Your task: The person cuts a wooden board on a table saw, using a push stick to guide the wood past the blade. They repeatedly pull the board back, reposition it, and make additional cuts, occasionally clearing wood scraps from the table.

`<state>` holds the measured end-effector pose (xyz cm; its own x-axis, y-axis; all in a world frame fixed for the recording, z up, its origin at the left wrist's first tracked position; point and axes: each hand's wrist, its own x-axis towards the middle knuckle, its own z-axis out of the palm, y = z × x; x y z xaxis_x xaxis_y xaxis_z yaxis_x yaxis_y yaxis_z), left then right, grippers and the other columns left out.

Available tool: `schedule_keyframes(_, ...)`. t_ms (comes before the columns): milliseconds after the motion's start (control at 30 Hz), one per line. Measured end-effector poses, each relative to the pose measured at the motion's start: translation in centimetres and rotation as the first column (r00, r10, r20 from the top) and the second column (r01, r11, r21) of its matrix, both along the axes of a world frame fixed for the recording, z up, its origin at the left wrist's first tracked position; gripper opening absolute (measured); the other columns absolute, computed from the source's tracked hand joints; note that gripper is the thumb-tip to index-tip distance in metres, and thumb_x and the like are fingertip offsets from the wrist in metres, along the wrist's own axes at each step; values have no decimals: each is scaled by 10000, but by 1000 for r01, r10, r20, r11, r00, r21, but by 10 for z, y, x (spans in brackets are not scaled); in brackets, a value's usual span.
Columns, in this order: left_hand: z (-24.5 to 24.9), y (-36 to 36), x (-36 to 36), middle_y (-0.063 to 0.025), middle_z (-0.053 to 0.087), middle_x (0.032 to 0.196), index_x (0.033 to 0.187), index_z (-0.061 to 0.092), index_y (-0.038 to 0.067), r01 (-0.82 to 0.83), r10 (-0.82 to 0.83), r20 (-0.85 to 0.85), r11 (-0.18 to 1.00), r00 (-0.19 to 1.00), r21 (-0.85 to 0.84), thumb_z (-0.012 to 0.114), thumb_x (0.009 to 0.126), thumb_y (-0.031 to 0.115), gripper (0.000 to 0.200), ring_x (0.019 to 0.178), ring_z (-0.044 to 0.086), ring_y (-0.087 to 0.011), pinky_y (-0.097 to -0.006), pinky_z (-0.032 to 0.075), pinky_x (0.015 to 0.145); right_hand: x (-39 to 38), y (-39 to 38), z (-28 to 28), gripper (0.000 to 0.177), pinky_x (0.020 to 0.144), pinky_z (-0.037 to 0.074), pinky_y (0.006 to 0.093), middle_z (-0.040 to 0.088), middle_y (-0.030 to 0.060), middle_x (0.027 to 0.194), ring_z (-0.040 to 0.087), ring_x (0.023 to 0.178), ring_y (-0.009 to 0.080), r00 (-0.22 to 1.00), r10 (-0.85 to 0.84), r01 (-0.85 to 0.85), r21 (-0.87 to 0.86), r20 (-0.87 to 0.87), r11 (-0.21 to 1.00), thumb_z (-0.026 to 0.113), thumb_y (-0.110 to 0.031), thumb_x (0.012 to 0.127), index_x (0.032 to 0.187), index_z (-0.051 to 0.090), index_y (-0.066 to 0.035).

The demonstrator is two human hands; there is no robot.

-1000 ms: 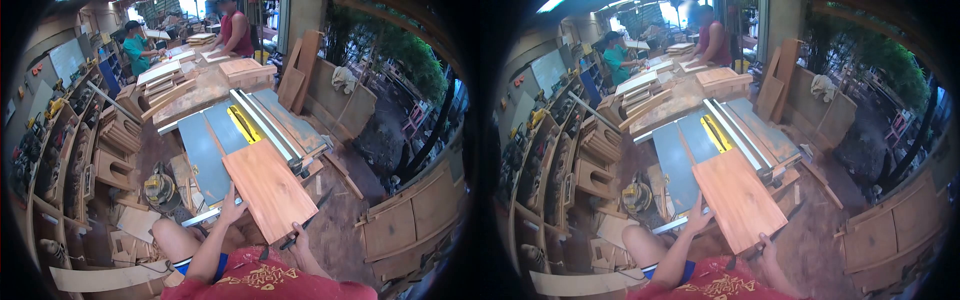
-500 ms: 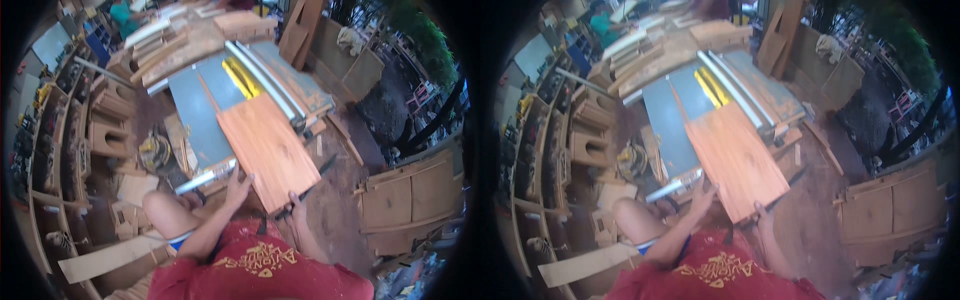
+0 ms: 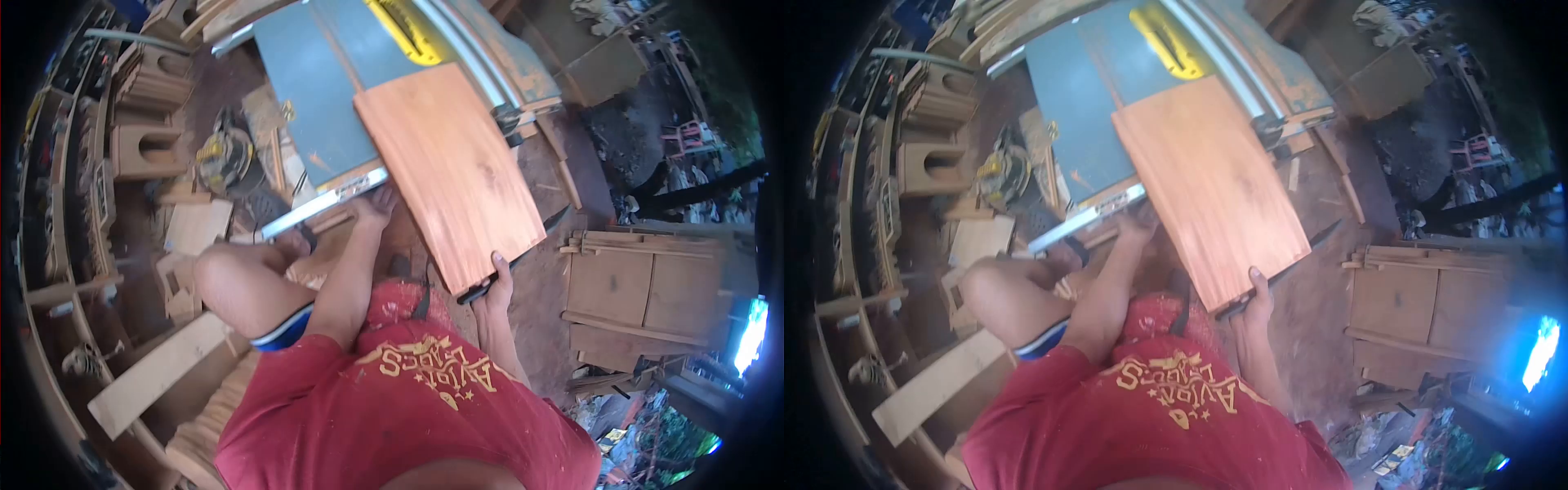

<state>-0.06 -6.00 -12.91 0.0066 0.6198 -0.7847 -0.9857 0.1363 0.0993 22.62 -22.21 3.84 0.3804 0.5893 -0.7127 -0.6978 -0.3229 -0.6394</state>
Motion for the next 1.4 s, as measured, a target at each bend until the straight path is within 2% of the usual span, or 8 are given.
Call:
schedule_keyframes(33, -22, 9, 4, -155, 354, 1618, 1582, 308, 117, 91, -84, -52, 984, 995, 156, 319, 959, 716, 865, 1537, 233, -359, -588, 281, 1214, 2, 4, 1, 346, 490, 466, 236, 610, -12, 743, 515, 502, 99, 1000, -8, 8, -12, 11, 1000, 696, -255, 892, 1154, 594, -53)
schedule_keyframes(200, -20, 31, 23, -91, 653, 1281, 1347, 605, 156, -155, 154, 63, 988, 986, 9, 463, 929, 686, 690, 1149, 627, -265, -514, 489, 1065, -10, 12, 12, 373, 587, 527, 300, 659, 48, 834, 621, 641, 175, 998, -65, 65, 34, 5, 997, 693, -238, 877, 1184, 599, -47)
schedule_keyframes(467, 2, 29, 25, -85, 682, 1231, 1307, 625, 142, -130, 135, 53, 988, 989, -88, 494, 932, 671, 661, 1059, 675, -247, -449, 553, 996, 0, 3, -15, 250, 592, 537, 320, 621, 39, 748, 608, 609, 193, 994, -111, 111, 19, 23, 994, 724, -237, 852, 1010, 612, -77)
schedule_keyframes(667, -49, 18, -10, -102, 729, 1150, 1186, 699, 119, 364, -339, -173, 921, 925, 141, 489, 1003, 507, 477, 1081, 669, -241, -452, 556, 945, -21, 9, 3, 238, 509, 475, 279, 575, 8, 670, 547, 528, 151, 990, -135, 136, 19, -33, 991, 733, -255, 854, 969, 607, -90)
schedule_keyframes(767, 34, -27, -23, -166, 691, 1251, 1227, 681, 47, 708, -732, -509, 642, 453, -293, 506, 1023, 409, 450, 1145, 646, -287, -456, 521, 987, -17, 5, -2, 238, 468, 448, 271, 547, -9, 647, 508, 481, 132, 990, -107, 110, 20, -97, 994, 728, -258, 861, 972, 595, -95)
schedule_keyframes(900, 152, -81, -34, -267, 598, 1353, 1398, 539, -62, 789, -334, -938, 599, 93, -135, 580, 993, 303, 547, 1209, 601, -383, -465, 451, 1062, -26, 16, 7, 208, 442, 431, 265, 505, -18, 608, 473, 443, 128, 983, -122, 128, 39, -134, 991, 721, -248, 872, 914, 571, -109)
schedule_keyframes(1000, 185, -62, -21, -326, 563, 1359, 1492, 410, -100, 739, 22, -957, 640, -289, -209, 628, 943, 219, 671, 1255, 558, -447, -472, 421, 1086, -17, 16, -1, 213, 440, 423, 254, 505, -15, 617, 464, 442, 118, 990, -84, 88, 29, -111, 996, 722, -247, 883, 930, 569, -107)
schedule_keyframes(1400, 169, -14, -36, -324, 525, 1408, 1577, 296, -40, 822, 8, -979, 544, -204, -167, 651, 880, 180, 813, 1277, 540, -401, -423, 414, 1095, -16, 32, 9, 240, 547, 491, 313, 451, -33, 641, 459, 494, 113, 951, 141, -67, 264, -275, 962, 727, -251, 955, 853, 548, -127)
